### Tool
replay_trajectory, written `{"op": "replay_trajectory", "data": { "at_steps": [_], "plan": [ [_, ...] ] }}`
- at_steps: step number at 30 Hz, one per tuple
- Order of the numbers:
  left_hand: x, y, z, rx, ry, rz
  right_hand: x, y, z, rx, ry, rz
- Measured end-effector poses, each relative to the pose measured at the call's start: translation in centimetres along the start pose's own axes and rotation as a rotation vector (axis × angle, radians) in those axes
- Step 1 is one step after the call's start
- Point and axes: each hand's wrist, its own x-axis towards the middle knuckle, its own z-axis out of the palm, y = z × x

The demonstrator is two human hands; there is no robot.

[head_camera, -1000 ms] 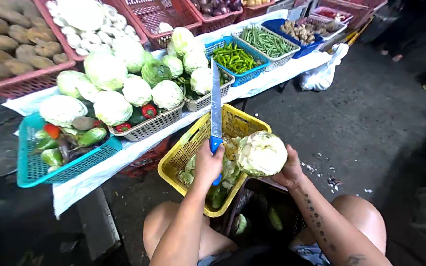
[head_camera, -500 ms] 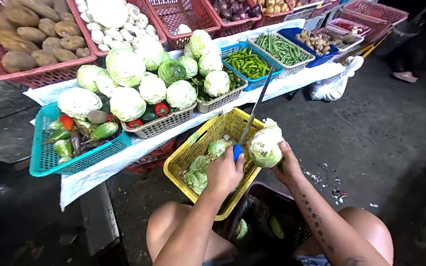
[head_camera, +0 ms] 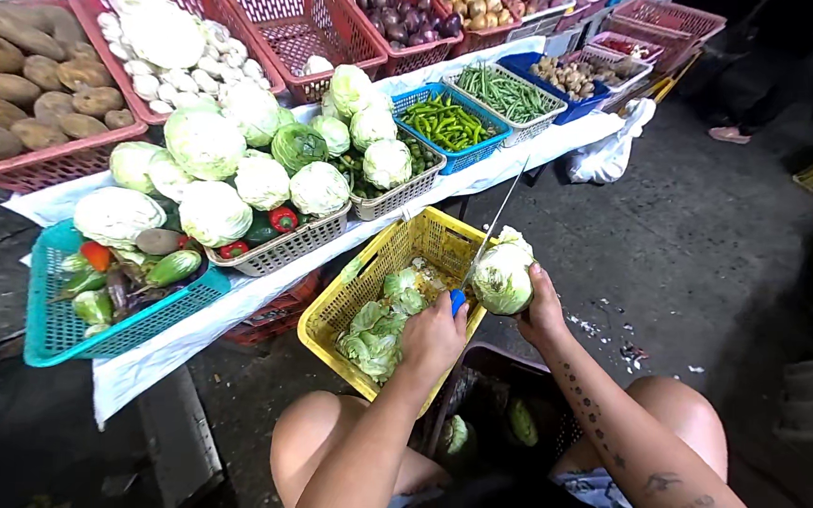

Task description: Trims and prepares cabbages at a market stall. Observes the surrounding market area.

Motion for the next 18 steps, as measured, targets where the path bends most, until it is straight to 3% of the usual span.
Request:
{"op": "replay_trajectory", "data": {
  "at_steps": [4,8,10,11,14,15,17,18],
  "plan": [
    [0.0,-0.1,0.7,-0.056,0.219,0.082,0.3,0.1,-0.4,-0.037,-0.008,-0.074],
    [0.7,0.0,0.4,0.044,-0.059,-0.019,0.2,0.1,-0.1,-0.058,-0.004,-0.080],
    [0.7,-0.1,0.2,0.006,-0.058,-0.031,0.2,0.4,0.0,-0.057,0.006,-0.064],
    [0.3,-0.1,0.3,-0.039,0.035,0.006,0.3,0.5,0.0,-0.052,0.008,-0.055],
    [-0.3,-0.3,1.2,-0.245,0.623,0.272,0.7,0.8,0.0,-0.061,0.012,-0.029],
    [-0.2,-0.2,1.2,-0.291,0.743,0.324,0.8,0.9,-0.2,-0.065,0.018,-0.012],
    [0.2,-0.7,1.3,-0.257,0.721,0.283,1.3,1.1,0.1,-0.071,0.020,0.018],
    [0.3,-1.1,1.5,-0.187,0.529,0.184,1.5,1.2,0.4,-0.079,0.022,0.029]
  ]
}}
